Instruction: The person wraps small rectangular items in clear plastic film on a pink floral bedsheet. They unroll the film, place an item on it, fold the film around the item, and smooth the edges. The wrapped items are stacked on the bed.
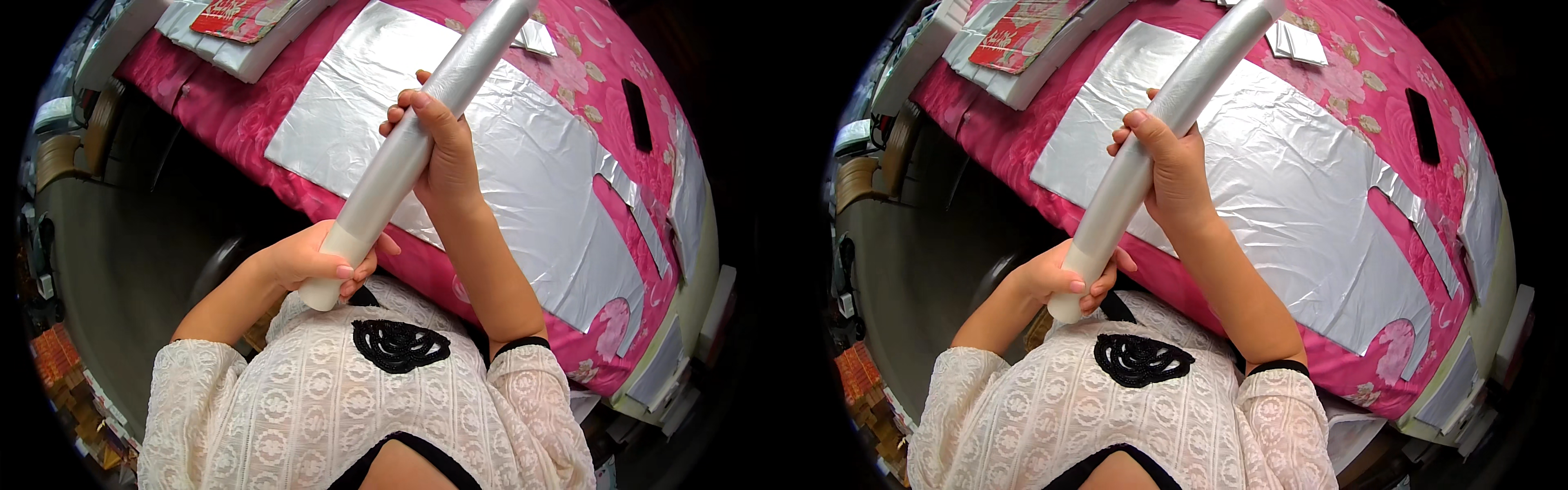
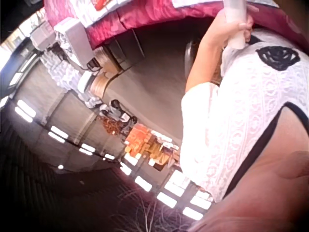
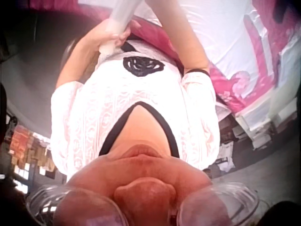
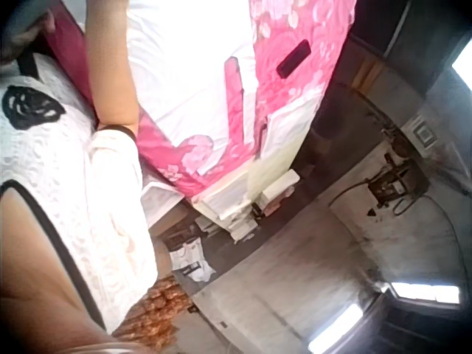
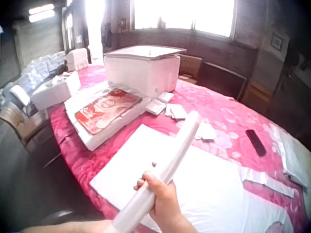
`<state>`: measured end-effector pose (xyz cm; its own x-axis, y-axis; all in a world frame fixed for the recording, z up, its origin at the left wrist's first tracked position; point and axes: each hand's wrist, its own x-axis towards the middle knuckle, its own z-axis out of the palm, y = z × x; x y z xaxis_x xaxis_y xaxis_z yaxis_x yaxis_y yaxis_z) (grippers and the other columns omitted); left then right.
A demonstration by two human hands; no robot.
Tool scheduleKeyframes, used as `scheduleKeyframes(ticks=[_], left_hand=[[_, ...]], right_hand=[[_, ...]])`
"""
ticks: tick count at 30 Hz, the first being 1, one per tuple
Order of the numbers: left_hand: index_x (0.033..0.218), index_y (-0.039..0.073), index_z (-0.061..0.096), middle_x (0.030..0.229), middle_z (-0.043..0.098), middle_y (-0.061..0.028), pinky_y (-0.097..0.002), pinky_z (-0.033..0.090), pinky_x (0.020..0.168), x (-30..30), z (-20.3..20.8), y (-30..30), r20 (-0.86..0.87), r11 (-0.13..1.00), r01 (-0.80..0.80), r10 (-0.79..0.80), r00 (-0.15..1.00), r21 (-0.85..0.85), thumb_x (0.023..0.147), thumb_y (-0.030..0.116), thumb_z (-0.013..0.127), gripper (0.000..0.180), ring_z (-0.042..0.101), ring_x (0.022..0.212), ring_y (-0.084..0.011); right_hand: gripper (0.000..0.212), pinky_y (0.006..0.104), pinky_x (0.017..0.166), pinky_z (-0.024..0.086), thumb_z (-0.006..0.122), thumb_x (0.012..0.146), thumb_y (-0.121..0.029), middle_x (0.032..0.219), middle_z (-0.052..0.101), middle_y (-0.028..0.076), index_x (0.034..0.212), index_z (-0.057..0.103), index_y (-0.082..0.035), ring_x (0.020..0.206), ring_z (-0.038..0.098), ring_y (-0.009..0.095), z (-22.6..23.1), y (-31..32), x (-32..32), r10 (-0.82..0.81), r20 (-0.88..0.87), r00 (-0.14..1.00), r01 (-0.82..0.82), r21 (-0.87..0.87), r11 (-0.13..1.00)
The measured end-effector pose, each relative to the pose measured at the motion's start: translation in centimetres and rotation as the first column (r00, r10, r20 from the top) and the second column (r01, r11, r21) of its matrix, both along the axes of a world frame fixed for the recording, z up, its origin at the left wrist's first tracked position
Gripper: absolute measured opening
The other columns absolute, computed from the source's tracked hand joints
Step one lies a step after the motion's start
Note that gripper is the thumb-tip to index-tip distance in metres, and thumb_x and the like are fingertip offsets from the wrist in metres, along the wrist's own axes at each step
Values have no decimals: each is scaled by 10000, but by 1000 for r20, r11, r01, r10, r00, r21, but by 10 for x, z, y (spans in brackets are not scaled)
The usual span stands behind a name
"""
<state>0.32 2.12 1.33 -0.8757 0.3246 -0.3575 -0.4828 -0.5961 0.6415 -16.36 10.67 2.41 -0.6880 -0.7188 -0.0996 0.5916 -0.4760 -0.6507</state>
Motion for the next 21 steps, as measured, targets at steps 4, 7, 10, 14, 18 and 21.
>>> scheduleKeyframes(ticks=[4, 7, 10, 14, 18, 21], left_hand=[[1224, -10, 406, 901, 551, -70, -278, 488, 636, -7, -8, 8, -25, 970, -52, 47, 999, -237, 761, 457, 656, 704, 583, 732, -138], [1222, 7, 395, 958, 546, -74, -271, 485, 678, -14, -16, 16, -79, 870, -225, 212, 974, -438, 865, 522, 486, 633, 570, 776, -125], [1163, 23, 444, 839, 561, -59, -266, 497, 606, -12, -19, 20, 45, 862, -161, 208, 977, -480, 855, 559, 480, 619, 572, 681, -125], [1137, 36, 478, 746, 564, -58, -265, 501, 529, 9, -21, 3, 242, 939, 0, 88, 966, -343, 834, 594, 491, 635, 566, 588, -127], [1135, 33, 494, 713, 554, -54, -267, 493, 514, 29, -29, -6, 309, 952, 103, -9, 951, -289, 759, 580, 618, 675, 558, 566, -120], [1152, 33, 485, 725, 550, -50, -268, 483, 506, 38, -29, -4, 334, 966, 89, -2, 943, -245, 709, 529, 703, 700, 550, 562, -117]], right_hand=[[586, 328, 710, 525, 677, 768, -166, 863, 525, 83, 1193, 312, 5, 770, 575, 153, -13, 18, 9, -89, -21, 996, 91, 193, 977], [555, 318, 711, 509, 681, 783, -186, 944, 512, 105, 1171, 337, 11, 802, 574, 163, -26, 20, 25, -33, -133, 991, 72, 301, 951], [634, 330, 767, 481, 694, 789, -222, 985, 519, 108, 1226, 308, 28, 866, 564, 170, -36, 25, 16, 50, -64, 997, -26, 326, 945], [797, 350, 890, 398, 695, 795, -295, 1081, 528, 131, 1330, 217, 51, 994, 528, 193, -47, 49, -32, 23, -102, 995, 17, 380, 925], [623, 268, 807, 438, 651, 822, -291, 1104, 541, 119, 1280, 363, 18, 980, 536, 173, -46, 87, -88, -85, -286, 955, 235, 546, 804], [433, 253, 739, 460, 619, 851, -274, 1033, 595, 76, 1173, 514, -4, 868, 574, 137, -46, 96, -102, -38, -340, 940, 241, 579, 779]])
